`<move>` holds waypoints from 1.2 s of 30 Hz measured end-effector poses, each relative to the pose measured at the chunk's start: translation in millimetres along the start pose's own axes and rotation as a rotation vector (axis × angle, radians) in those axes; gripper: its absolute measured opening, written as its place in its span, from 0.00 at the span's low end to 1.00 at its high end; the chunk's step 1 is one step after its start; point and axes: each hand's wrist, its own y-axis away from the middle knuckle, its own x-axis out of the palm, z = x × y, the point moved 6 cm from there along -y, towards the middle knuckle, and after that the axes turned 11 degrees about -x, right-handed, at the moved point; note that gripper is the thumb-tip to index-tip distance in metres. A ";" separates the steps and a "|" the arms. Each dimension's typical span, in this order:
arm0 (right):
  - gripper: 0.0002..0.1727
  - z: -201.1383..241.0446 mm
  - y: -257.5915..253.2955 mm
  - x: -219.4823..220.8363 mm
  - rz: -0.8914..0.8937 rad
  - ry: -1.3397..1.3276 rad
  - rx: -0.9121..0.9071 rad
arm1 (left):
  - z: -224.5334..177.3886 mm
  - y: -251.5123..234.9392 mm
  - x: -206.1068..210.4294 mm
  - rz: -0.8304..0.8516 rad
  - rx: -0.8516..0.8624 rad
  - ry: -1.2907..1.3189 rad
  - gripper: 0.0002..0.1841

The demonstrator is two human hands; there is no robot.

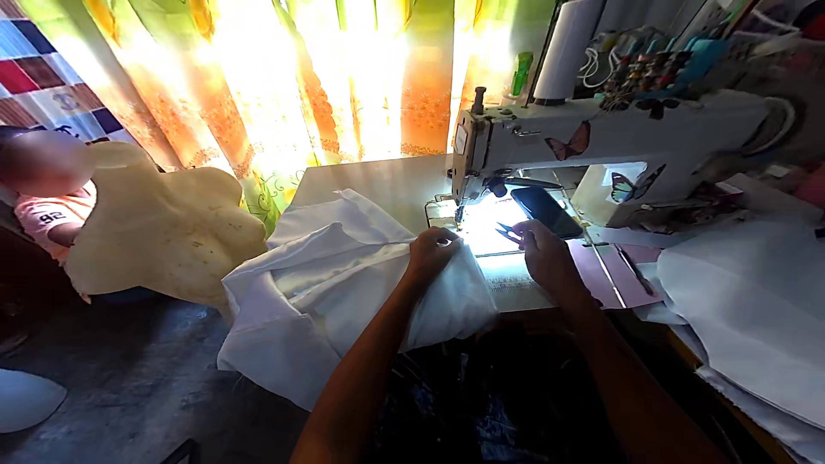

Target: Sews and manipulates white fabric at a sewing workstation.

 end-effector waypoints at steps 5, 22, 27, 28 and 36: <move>0.21 31.0 -3.7 3.9 0.244 -0.007 -0.028 | -1.1 0.9 -6.5 -0.061 -0.068 0.130 0.06; 0.25 22.3 -20.8 29.8 0.264 0.187 0.095 | -2.9 3.6 -10.1 -0.120 -0.031 0.148 0.06; 0.34 -2.5 -13.3 21.4 0.062 0.319 -0.058 | -12.7 13.2 0.2 -0.219 0.118 -0.237 0.07; 0.36 3.5 -7.8 19.9 0.056 0.304 -0.108 | -17.6 13.2 3.6 -0.214 0.151 -0.292 0.07; 0.32 19.9 46.6 57.7 0.194 0.106 -0.109 | -28.3 26.9 -41.7 -0.391 0.106 -0.508 0.16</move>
